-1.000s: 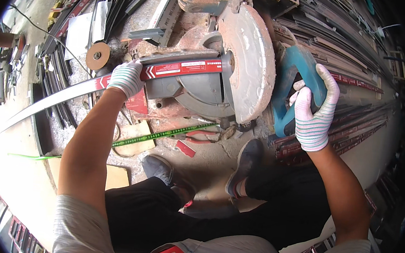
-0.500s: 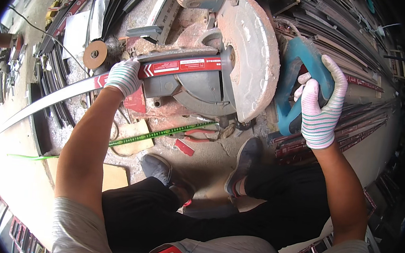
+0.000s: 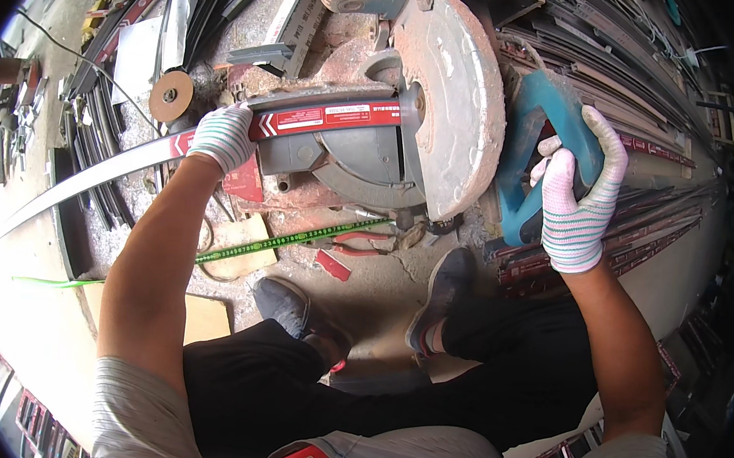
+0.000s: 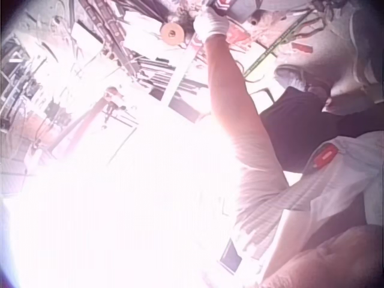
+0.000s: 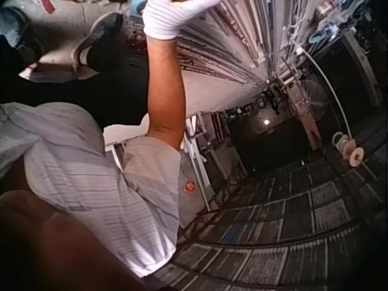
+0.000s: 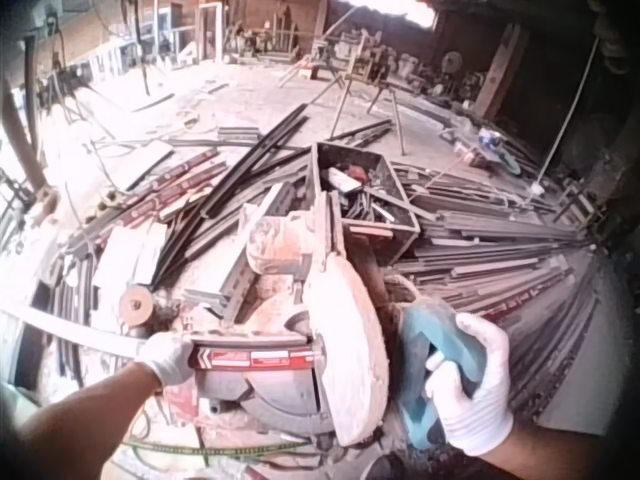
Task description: The person measures a long aluminum profile with a tape measure, marks it with a marker, and cuts it using a miter saw. The person repeats the process for another profile.
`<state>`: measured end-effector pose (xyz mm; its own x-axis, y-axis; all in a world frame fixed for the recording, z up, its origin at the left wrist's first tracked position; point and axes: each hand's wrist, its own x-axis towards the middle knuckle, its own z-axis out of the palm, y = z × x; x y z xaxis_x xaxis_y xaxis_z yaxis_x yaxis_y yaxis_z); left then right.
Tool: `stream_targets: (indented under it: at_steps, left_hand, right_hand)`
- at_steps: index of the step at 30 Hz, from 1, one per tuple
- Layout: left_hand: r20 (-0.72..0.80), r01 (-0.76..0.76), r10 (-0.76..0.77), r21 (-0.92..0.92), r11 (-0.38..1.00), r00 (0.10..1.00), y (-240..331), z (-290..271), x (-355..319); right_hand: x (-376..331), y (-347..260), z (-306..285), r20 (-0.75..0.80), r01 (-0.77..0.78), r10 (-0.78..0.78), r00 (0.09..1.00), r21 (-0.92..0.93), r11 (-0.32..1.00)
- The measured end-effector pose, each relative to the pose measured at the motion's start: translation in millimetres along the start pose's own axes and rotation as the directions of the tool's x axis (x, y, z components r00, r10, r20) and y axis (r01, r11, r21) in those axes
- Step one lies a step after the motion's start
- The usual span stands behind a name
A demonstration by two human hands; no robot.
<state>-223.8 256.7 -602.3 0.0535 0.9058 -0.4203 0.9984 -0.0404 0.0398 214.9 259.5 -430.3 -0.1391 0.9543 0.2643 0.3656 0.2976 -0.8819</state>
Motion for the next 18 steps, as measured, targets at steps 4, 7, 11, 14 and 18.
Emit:
stream_targets:
  at_steps: [4, 7, 11, 14, 18]
  left_hand:
    - [-0.018, -0.004, 0.005, 0.024, 1.0, 1.0, -4, 5, 0]
    - [0.0, -0.007, 0.007, 0.02, 1.0, 1.0, 0, 0, 1]
    - [0.002, -0.011, 0.011, 0.016, 1.0, 1.0, 1, -2, -1]
    - [0.008, -0.012, 0.012, 0.01, 1.0, 1.0, 0, -3, -2]
    - [-0.014, -0.019, 0.019, 0.007, 1.0, 1.0, -2, 1, 1]
  right_hand:
    - [-6, 8, 2, -0.012, 0.038, -0.038, 0.999, 0.008, 0.999]
    - [-12, 13, 1, -0.018, 0.004, -0.004, 1.0, 0.009, 1.0]
    - [-18, 18, 2, -0.012, 0.04, -0.04, 0.999, 0.026, 0.999]
    - [-21, 19, 5, -0.006, 0.049, -0.049, 0.999, 0.028, 0.998]
    - [-22, 19, 5, 0.001, 0.066, -0.066, 0.998, 0.041, 0.997]
